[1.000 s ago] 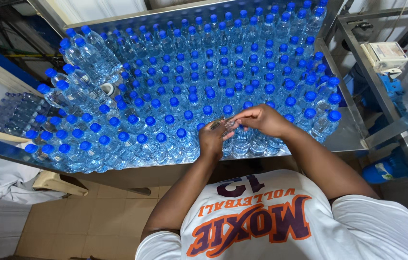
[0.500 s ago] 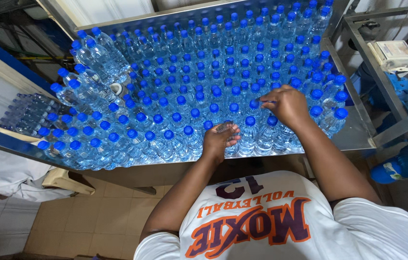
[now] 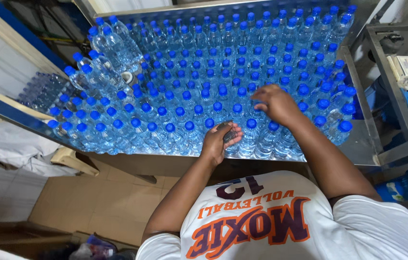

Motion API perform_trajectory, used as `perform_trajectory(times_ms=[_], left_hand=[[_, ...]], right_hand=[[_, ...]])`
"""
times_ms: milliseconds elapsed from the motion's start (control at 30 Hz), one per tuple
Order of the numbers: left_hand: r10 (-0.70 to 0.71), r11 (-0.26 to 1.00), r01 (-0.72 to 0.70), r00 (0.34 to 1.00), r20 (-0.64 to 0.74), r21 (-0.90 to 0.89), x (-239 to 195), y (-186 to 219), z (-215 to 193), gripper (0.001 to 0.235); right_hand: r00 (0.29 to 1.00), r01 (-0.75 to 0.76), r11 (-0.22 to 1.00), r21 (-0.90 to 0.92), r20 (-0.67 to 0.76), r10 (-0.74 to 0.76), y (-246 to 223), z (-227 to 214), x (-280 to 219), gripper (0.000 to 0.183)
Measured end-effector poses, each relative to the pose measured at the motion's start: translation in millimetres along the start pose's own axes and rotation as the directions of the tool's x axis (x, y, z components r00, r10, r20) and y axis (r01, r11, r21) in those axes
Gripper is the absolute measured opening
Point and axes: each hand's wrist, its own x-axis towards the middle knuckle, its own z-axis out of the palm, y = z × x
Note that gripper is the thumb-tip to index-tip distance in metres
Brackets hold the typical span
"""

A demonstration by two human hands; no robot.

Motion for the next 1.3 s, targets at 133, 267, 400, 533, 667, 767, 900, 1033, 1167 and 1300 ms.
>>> perform_trajectory(times_ms=[133,267,400,533,667,767,900,1033,1167,1300], left_hand=[[0.014,1.000,-0.014,1.000,-0.015,-0.008,5,-12,9,0.025],[0.066,0.996,-0.069,0.996,-0.062,-0.055,5,-16,19,0.024],[0.117,0.990,-0.125,0.986,-0.117,-0.066,1,-24,27,0.025],[0.163,0.984,-0.173,0.974,-0.158,-0.049,1,-33,30,0.025],[0.230,0.970,-0.242,0.944,-0.235,-0.024,-4,-35,35,0.024],[0.253,0.964,-0.266,0.939,-0.233,-0.025,3,-50,36,0.021],[0.286,0.954,-0.297,0.939,-0.193,-0.029,1,-55,48,0.022],[0.280,0.959,-0.283,0.943,-0.182,0.008,-12,-55,62,0.026],[0.262,0.964,-0.265,0.944,-0.200,0.013,-10,-60,68,0.029],[0.268,0.963,-0.266,0.928,-0.257,0.044,0,-66,68,0.024]], right_hand=[[0.966,0.175,0.984,-0.031,0.199,-0.165,16,13,9,0.030],[0.956,0.146,0.981,-0.124,0.272,-0.107,23,27,17,0.029],[0.944,0.050,0.983,-0.176,0.329,0.011,24,32,21,0.045],[0.944,0.027,0.982,-0.187,0.328,0.037,6,12,12,0.061],[0.989,-0.074,0.872,0.485,0.149,0.002,-38,-25,-7,0.038],[0.965,-0.236,0.554,0.798,0.261,0.036,-43,-8,-18,0.041],[0.979,-0.204,0.451,0.869,0.182,0.092,-29,16,-24,0.046],[0.977,-0.213,0.316,0.925,0.205,0.060,-22,19,-38,0.048],[0.978,-0.195,0.365,0.910,0.152,0.144,-17,13,-48,0.032],[0.971,-0.178,0.574,0.799,0.047,0.236,-15,9,-55,0.015]])
